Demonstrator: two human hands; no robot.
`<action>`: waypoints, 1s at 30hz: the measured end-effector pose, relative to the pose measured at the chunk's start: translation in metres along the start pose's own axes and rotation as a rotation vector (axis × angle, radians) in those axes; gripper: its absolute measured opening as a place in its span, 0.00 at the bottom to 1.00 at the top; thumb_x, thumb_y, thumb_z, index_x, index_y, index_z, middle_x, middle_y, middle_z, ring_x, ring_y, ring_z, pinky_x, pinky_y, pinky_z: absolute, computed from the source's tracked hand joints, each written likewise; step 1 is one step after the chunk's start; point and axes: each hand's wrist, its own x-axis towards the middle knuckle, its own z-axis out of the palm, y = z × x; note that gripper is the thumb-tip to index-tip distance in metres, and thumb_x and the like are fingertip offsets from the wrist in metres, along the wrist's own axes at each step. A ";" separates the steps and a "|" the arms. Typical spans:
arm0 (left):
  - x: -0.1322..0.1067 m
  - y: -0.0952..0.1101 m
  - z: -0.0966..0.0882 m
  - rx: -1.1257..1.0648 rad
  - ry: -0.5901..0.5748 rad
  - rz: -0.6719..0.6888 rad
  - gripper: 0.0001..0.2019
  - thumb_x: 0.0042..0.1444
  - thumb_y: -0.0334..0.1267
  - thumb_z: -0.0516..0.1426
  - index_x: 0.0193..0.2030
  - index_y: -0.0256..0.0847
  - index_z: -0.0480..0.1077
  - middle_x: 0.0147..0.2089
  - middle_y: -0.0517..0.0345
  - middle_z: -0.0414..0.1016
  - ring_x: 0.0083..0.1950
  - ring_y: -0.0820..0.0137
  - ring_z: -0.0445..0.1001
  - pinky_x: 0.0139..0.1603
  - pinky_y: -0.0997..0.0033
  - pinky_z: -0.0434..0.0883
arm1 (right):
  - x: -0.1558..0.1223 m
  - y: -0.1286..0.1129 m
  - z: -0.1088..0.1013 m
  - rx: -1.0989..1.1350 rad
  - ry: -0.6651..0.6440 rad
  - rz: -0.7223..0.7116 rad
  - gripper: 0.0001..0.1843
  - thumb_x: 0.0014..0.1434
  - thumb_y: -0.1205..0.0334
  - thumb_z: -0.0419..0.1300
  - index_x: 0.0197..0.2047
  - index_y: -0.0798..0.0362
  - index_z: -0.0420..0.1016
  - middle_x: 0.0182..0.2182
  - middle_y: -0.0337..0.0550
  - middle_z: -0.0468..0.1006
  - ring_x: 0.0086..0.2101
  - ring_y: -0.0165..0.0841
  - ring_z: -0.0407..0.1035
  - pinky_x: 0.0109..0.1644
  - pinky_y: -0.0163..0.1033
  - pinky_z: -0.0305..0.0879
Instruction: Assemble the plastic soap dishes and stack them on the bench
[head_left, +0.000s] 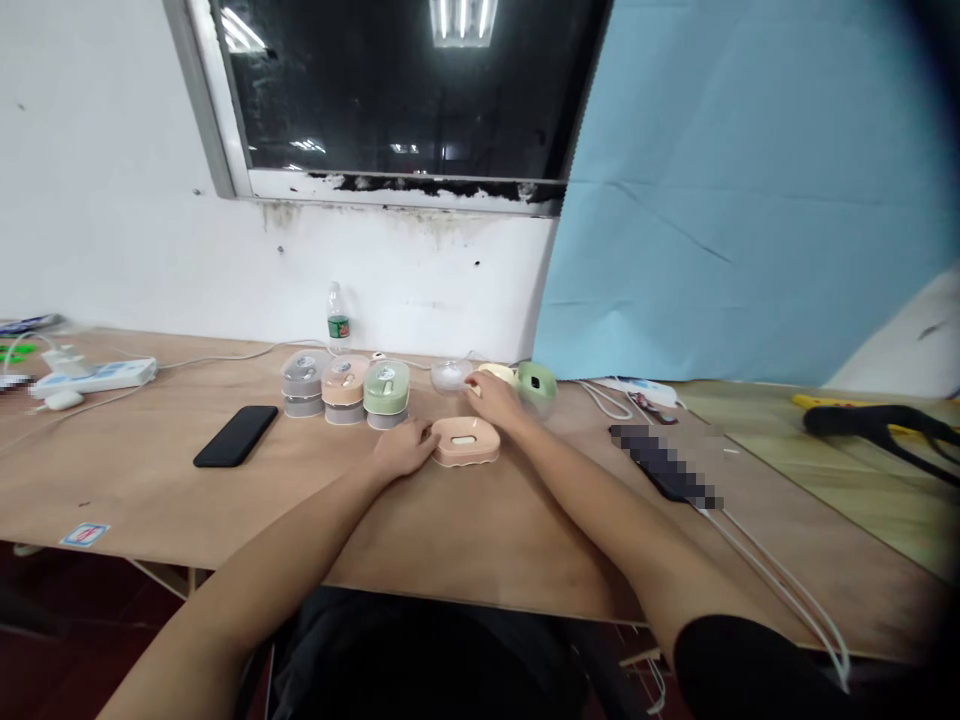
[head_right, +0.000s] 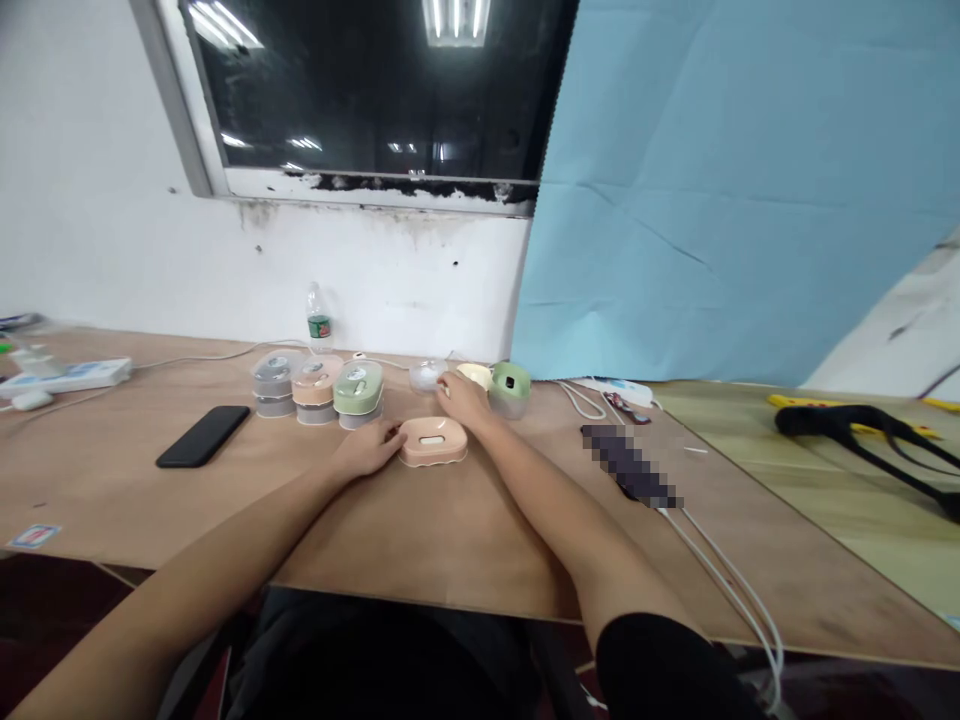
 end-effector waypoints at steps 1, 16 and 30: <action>0.000 0.000 0.000 -0.001 -0.001 -0.001 0.22 0.64 0.51 0.43 0.51 0.42 0.70 0.47 0.50 0.74 0.48 0.62 0.72 0.45 0.67 0.67 | 0.009 -0.003 0.005 -0.037 -0.015 -0.027 0.16 0.59 0.60 0.53 0.50 0.51 0.69 0.48 0.47 0.72 0.44 0.37 0.68 0.44 0.37 0.61; 0.001 -0.007 0.002 -0.037 -0.014 0.028 0.22 0.64 0.50 0.43 0.55 0.41 0.67 0.50 0.49 0.74 0.50 0.62 0.72 0.49 0.64 0.67 | 0.078 -0.019 0.037 -0.221 -0.131 0.014 0.25 0.62 0.50 0.49 0.59 0.53 0.64 0.59 0.54 0.64 0.58 0.50 0.54 0.58 0.56 0.49; 0.001 -0.007 -0.002 -0.034 -0.043 0.059 0.22 0.63 0.52 0.43 0.50 0.41 0.70 0.47 0.49 0.75 0.47 0.61 0.73 0.46 0.65 0.68 | 0.047 -0.016 0.019 0.117 -0.095 -0.068 0.14 0.55 0.66 0.57 0.45 0.54 0.75 0.39 0.46 0.77 0.41 0.36 0.68 0.49 0.40 0.59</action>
